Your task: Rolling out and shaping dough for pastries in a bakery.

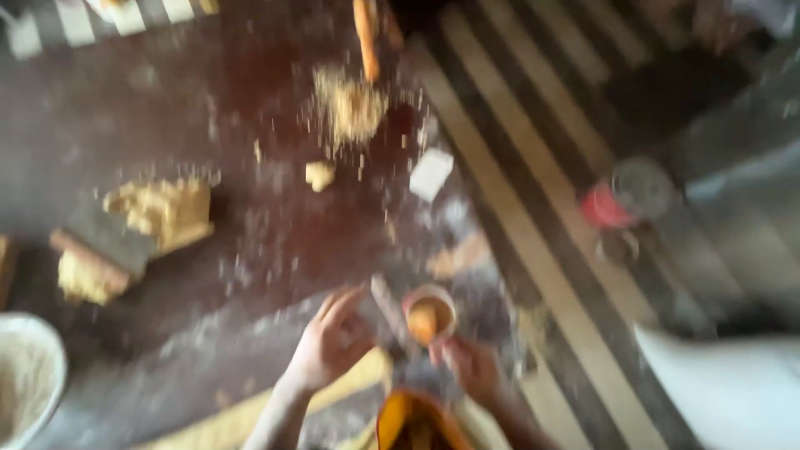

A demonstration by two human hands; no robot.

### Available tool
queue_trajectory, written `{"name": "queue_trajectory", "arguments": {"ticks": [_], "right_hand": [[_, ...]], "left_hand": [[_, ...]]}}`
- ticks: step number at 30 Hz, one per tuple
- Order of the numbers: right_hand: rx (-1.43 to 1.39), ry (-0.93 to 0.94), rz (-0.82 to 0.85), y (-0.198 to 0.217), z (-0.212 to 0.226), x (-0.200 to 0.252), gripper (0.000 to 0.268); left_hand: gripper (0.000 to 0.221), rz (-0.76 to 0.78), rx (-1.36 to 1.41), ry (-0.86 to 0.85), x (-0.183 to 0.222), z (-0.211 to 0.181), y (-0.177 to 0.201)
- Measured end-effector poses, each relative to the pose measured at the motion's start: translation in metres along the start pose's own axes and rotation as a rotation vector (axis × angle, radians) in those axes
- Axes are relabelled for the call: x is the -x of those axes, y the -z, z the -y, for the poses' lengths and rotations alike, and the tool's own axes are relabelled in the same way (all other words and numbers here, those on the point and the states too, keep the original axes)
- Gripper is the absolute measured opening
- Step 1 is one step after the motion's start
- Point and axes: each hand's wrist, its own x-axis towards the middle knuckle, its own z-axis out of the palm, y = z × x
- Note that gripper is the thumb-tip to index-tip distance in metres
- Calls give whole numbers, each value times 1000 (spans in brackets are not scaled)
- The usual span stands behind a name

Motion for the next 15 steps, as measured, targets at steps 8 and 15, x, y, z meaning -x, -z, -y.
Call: {"name": "queue_trajectory", "arguments": {"ticks": [8,15], "right_hand": [[108,-49,27,-60,39,64,37],[180,27,-20,-101,7,114,35]], "left_hand": [[82,106,-483,-719,78,-87,0],[43,86,-536,-597,137,-26,6]]}}
